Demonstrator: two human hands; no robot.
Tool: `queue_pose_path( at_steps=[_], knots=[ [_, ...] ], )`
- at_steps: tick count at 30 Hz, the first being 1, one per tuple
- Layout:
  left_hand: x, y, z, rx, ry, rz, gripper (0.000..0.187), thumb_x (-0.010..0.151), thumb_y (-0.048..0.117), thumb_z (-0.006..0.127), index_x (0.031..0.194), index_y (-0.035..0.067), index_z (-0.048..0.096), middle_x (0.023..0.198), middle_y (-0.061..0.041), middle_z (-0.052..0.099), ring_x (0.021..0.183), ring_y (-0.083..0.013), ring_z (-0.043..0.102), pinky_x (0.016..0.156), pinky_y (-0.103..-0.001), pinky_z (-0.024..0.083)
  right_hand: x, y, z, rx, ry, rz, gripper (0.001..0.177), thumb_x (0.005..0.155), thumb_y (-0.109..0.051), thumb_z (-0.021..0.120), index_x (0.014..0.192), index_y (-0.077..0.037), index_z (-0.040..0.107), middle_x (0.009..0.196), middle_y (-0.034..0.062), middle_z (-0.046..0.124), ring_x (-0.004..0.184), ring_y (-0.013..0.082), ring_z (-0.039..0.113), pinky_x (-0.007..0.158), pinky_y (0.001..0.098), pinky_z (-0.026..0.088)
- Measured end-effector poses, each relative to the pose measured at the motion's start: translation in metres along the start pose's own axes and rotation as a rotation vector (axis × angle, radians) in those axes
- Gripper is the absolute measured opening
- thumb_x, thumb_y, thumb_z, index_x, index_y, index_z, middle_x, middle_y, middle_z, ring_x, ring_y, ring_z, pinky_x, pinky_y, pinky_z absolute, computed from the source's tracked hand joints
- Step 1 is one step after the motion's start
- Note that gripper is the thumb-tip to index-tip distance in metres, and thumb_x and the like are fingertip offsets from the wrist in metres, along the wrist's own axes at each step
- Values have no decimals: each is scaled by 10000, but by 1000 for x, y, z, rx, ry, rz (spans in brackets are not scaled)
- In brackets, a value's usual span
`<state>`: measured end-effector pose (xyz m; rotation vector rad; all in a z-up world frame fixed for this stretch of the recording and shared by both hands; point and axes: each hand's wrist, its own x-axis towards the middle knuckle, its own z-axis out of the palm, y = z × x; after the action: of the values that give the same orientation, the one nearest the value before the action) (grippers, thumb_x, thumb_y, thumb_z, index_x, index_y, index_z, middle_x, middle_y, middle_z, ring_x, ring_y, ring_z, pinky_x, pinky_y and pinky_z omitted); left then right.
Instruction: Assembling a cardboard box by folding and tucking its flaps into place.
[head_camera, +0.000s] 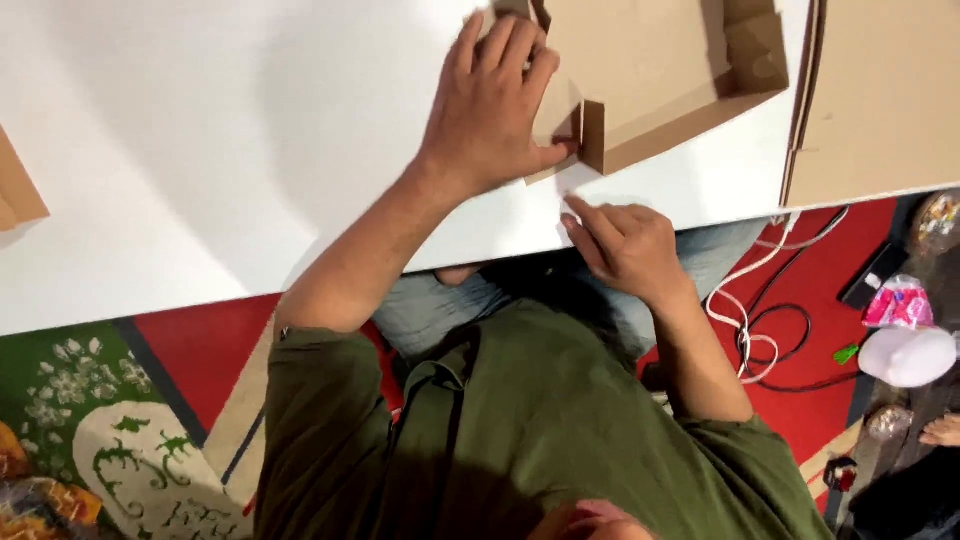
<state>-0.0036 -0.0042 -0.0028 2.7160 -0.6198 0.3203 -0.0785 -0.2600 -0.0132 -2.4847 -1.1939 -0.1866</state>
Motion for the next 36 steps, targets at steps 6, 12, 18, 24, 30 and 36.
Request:
queue_pose_path(
  at_steps=[6, 12, 18, 24, 30, 36],
  knots=[
    [0, 3, 2, -15, -21, -28, 785, 766, 701, 866, 1119, 48, 612, 1219, -115, 579, 1178, -304, 526, 1132, -508, 304, -27, 43, 1, 123, 203, 174, 107, 1052, 7, 709, 1001, 28, 617, 739, 89, 585, 614, 267, 538, 564, 388, 417],
    [-1, 3, 2, -29, -21, -37, 801, 775, 722, 869, 1136, 62, 597, 1243, -125, 572, 1205, -316, 521, 1145, -510, 285, -16, 73, 6, 79, 255, 122, 492, 1063, 52, 695, 1504, 61, 479, 772, 85, 633, 622, 209, 559, 611, 345, 480],
    [5, -7, -2, -20, 116, -16, 536, 828, 512, 930, 942, 110, 595, 1021, -67, 572, 996, -275, 549, 948, -396, 459, -11, 70, 12, 38, 152, 223, 608, 1040, 7, 740, 1566, -24, 437, 845, 59, 587, 668, 195, 562, 616, 336, 451],
    [8, -24, 7, -28, 158, -78, 359, 919, 351, 871, 851, 160, 575, 1010, 3, 569, 950, -233, 531, 759, -367, 439, -12, 71, 17, -78, 147, 162, 570, 1076, -43, 720, 1572, -28, 437, 924, 33, 645, 699, 171, 578, 566, 315, 427],
    [12, -30, 11, -80, 226, -124, 274, 940, 239, 815, 825, 139, 587, 861, 35, 581, 860, -223, 521, 734, -349, 443, -15, 73, 21, -118, 137, 195, 578, 1081, -60, 715, 1589, -52, 440, 808, 10, 537, 668, 175, 492, 509, 315, 363],
    [11, -32, 13, -159, 251, -160, 233, 912, 145, 781, 799, 113, 579, 867, -4, 590, 852, -254, 534, 707, -383, 467, -19, 76, 26, -180, 188, 144, 645, 1127, -111, 709, 1655, -161, 342, 998, 105, 519, 656, 195, 414, 505, 307, 341]
  ],
)
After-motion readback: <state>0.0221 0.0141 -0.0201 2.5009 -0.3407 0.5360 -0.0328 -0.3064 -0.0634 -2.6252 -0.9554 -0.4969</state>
